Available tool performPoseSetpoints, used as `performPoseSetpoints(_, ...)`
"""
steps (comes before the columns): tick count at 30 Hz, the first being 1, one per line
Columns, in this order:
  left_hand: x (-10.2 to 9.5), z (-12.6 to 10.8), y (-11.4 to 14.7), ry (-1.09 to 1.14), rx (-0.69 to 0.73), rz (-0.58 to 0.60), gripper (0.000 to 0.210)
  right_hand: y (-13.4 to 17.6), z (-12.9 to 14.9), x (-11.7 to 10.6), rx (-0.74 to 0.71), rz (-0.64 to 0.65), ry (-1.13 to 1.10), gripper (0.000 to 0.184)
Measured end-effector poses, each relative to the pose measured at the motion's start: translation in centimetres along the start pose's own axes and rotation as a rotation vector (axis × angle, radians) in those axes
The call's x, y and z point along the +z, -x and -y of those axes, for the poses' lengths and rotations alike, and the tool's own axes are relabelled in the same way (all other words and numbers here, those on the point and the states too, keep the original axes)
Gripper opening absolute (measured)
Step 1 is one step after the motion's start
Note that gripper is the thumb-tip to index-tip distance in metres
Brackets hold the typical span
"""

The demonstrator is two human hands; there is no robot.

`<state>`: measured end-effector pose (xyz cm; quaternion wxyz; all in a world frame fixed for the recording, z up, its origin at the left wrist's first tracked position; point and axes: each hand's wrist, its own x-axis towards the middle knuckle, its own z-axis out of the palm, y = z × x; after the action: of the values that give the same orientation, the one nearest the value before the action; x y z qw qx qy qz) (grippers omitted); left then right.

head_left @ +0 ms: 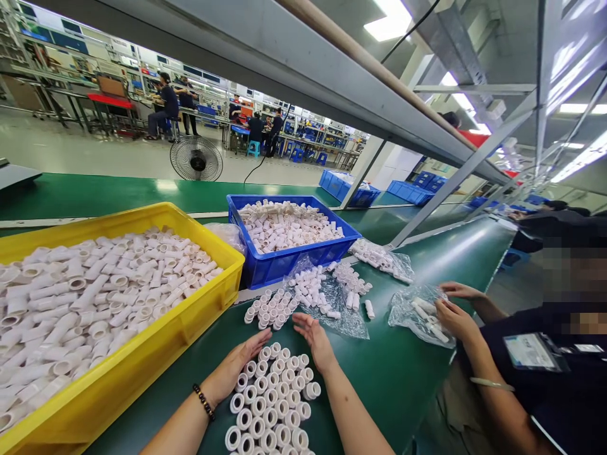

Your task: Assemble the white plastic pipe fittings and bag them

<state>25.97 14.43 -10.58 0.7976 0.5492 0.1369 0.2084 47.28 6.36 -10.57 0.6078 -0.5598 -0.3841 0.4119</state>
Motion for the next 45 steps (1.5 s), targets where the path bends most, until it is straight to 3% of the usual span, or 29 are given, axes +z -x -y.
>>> performPoseSetpoints(12, -0.1, 0.5, -0.1, 0.016, 0.049, -0.029, 0.049, -0.3, 0.1, 1.2, 0.05, 0.191, -0.03, 0.065)
performPoseSetpoints(20, -0.1, 0.4, -0.3, 0.031, 0.047, -0.036, 0.05, 0.2, 1.3, 1.8, 0.134, 0.339, -0.17, 0.072)
performPoseSetpoints(27, -0.2, 0.7, -0.2, -0.011, 0.038, -0.069, 0.051, 0.8, 0.6, 1.9, 0.193, 0.339, -0.282, 0.069)
performPoseSetpoints(34, -0.2, 0.5, -0.1, -0.027, 0.021, -0.043, 0.05, 2.1, 1.2, 2.5, 0.317, 0.446, -0.462, 0.073)
performPoseSetpoints(45, -0.4, -0.3, 0.2, -0.021, -0.069, -0.033, 0.055, 3.1, 2.8, 3.7, 0.37, 0.51, -0.44, 0.081)
